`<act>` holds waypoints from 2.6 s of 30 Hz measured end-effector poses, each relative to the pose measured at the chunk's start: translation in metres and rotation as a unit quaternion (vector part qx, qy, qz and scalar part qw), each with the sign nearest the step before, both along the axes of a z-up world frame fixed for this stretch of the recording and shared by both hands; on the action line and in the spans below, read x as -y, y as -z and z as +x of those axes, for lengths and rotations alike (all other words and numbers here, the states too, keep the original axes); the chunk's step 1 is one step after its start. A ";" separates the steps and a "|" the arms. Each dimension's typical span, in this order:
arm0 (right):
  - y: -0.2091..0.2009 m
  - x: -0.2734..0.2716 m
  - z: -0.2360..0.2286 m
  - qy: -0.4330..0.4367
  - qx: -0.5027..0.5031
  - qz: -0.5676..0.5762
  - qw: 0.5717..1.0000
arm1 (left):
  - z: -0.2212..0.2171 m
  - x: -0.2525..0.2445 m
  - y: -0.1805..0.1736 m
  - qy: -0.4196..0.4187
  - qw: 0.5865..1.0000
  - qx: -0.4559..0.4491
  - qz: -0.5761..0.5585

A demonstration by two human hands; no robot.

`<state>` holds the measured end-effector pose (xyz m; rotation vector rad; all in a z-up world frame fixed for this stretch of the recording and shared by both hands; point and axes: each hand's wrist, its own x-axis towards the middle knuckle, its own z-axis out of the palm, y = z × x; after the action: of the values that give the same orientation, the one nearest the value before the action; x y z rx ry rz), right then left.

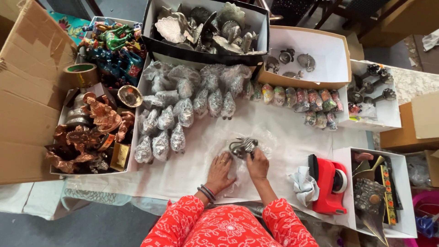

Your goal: The person wipes a small silver decorative item with a white cloth, then places it on a sheet of bubble wrap. They fold the bubble wrap around the item to enclose it and set the wrapped item aside on the table among other wrapped items.

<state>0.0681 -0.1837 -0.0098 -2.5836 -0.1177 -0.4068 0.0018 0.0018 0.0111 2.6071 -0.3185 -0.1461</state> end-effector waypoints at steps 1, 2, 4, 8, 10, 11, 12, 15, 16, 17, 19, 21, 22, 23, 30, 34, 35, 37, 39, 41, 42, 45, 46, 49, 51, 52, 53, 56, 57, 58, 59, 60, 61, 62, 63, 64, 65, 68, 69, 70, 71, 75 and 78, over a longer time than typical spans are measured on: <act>-0.004 0.000 -0.002 0.003 0.000 0.000 1.000 | -0.001 -0.001 0.001 0.003 1.000 0.000 0.000; -0.008 0.000 -0.004 0.009 -0.052 0.011 0.999 | -0.003 -0.002 0.001 -0.004 1.000 0.015 -0.016; -0.016 0.003 -0.009 0.016 -0.104 0.022 0.994 | -0.002 -0.004 0.005 -0.011 0.999 0.030 -0.030; -0.031 0.021 -0.030 0.010 -0.180 -0.022 0.983 | 0.009 -0.002 0.004 -0.064 0.986 0.072 -0.137; -0.037 0.030 -0.040 -0.019 -0.203 -0.059 0.977 | 0.022 0.006 -0.005 -0.084 0.978 0.072 -0.176; -0.039 0.033 -0.044 -0.045 -0.204 -0.080 0.975 | 0.030 0.012 -0.010 -0.082 0.978 0.083 -0.174; -0.041 0.037 -0.047 -0.070 -0.203 -0.102 0.971 | 0.040 0.019 -0.014 -0.080 0.977 0.093 -0.172; -0.033 0.045 -0.047 -0.088 -0.184 -0.092 0.975 | 0.059 0.039 -0.016 -0.068 0.988 0.107 -0.091; -0.034 0.046 -0.047 -0.084 -0.183 -0.092 0.975 | 0.064 0.043 -0.010 -0.065 0.988 0.108 -0.092; -0.036 0.047 -0.047 -0.096 -0.172 -0.079 0.977 | 0.070 0.048 -0.004 -0.071 0.992 0.099 -0.042; -0.035 0.049 -0.049 -0.106 -0.163 -0.061 0.979 | 0.078 0.051 -0.002 -0.074 0.993 0.088 0.011; -0.028 0.052 -0.050 -0.124 -0.101 -0.040 0.986 | 0.085 0.049 -0.009 -0.077 0.995 0.039 0.049; -0.026 0.055 -0.049 -0.120 -0.101 -0.038 0.987 | 0.089 0.048 -0.007 -0.072 0.995 0.040 0.051; -0.023 0.057 -0.047 -0.115 -0.114 -0.020 0.987 | 0.092 0.046 -0.004 -0.061 0.997 0.030 0.044; -0.016 0.065 -0.036 -0.066 -0.104 0.057 0.991 | 0.083 0.045 -0.003 0.001 0.994 0.111 -0.011; -0.001 0.070 -0.036 -0.052 -0.086 0.048 0.994 | 0.058 0.052 0.003 -0.038 0.991 0.104 -0.079; 0.003 0.074 -0.037 -0.062 -0.094 0.089 0.990 | 0.052 0.053 0.005 -0.062 0.987 0.111 -0.095; 0.011 0.081 -0.032 -0.077 -0.099 0.130 0.984 | 0.049 0.054 0.003 -0.091 0.982 0.120 -0.111; 0.018 0.085 -0.026 0.058 -0.235 0.231 0.942 | 0.047 0.055 -0.002 -0.110 0.974 0.178 -0.091; 0.002 0.084 -0.023 0.067 -0.185 0.164 0.967 | 0.046 0.056 -0.007 -0.118 0.972 0.178 -0.100; -0.007 0.084 -0.019 0.080 -0.128 0.098 0.984 | 0.046 0.057 -0.010 -0.120 0.970 0.179 -0.110; -0.017 0.081 -0.004 0.096 -0.112 -0.022 0.989 | 0.047 0.066 -0.011 -0.134 0.972 0.147 -0.122; -0.015 0.083 0.003 0.093 -0.109 -0.021 0.989 | 0.051 0.070 -0.008 -0.136 0.972 0.150 -0.121; 0.016 0.101 0.026 0.088 -0.152 0.003 0.984 | 0.060 0.082 -0.002 -0.129 0.976 0.155 -0.079; 0.065 0.126 0.053 0.106 -0.204 0.097 0.968 | 0.070 0.087 -0.003 -0.117 0.978 0.161 -0.057; 0.049 0.130 0.058 0.105 -0.202 0.098 0.969 | 0.075 0.091 -0.002 -0.118 0.978 0.163 -0.057; 0.033 0.134 0.062 0.111 -0.199 0.209 0.951 | 0.081 0.094 0.000 -0.108 0.980 0.160 -0.050; -0.002 0.145 0.062 0.099 -0.187 0.292 0.933 | 0.094 0.108 0.000 -0.090 0.982 0.164 -0.038; -0.011 0.149 0.058 0.084 -0.182 0.267 0.943 | 0.097 0.114 0.000 -0.080 0.982 0.171 -0.031; 0.012 0.164 0.056 0.079 -0.182 0.265 0.944 | 0.092 0.120 -0.003 -0.085 0.981 0.171 -0.031; 0.035 0.180 0.055 0.050 -0.111 0.196 0.973 | 0.087 0.126 -0.005 -0.100 0.977 0.184 -0.041; 0.059 0.191 0.056 0.017 -0.039 0.129 0.991 | 0.083 0.127 -0.008 -0.115 0.972 0.198 -0.047; 0.035 0.184 0.047 0.009 -0.039 0.131 0.991 | 0.071 0.130 -0.009 -0.122 0.971 0.199 -0.043; 0.012 0.179 0.035 0.018 -0.059 0.143 0.988 | 0.057 0.132 -0.010 -0.129 0.970 0.191 -0.071; -0.012 0.174 0.023 0.027 -0.080 0.155 0.984 | 0.043 0.135 -0.011 -0.137 0.969 0.182 -0.099; -0.023 0.166 0.017 0.024 -0.081 0.156 0.984 | 0.029 0.137 -0.012 -0.140 0.968 0.182 -0.097; -0.035 0.158 0.011 -0.029 -0.075 0.125 0.989 | 0.015 0.140 -0.013 -0.117 0.972 0.171 -0.114; -0.059 0.141 0.002 -0.171 -0.052 0.047 0.983 | -0.006 0.146 -0.023 -0.082 0.979 0.137 -0.130; -0.066 0.135 0.001 -0.251 -0.037 -0.001 0.967 | -0.010 0.146 -0.027 -0.067 0.983 0.111 -0.130; -0.066 0.137 0.000 -0.259 -0.034 0.001 0.965 | -0.012 0.144 -0.020 -0.074 0.983 0.114 -0.127; -0.066 0.140 -0.001 -0.265 -0.103 -0.069 0.956 | -0.015 0.142 -0.012 -0.065 0.986 0.083 -0.130; -0.048 0.176 -0.009 -0.274 -0.177 -0.121 0.937 | -0.030 0.130 0.027 -0.099 0.986 0.034 -0.129; -0.041 0.194 -0.014 -0.298 -0.140 -0.108 0.938 | -0.032 0.127 -0.018 -0.161 0.983 0.054 -0.070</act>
<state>0.0538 -0.3772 0.0309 -2.6133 -0.8546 0.2090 -0.0300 -0.1254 0.0292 2.4897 0.0582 0.1267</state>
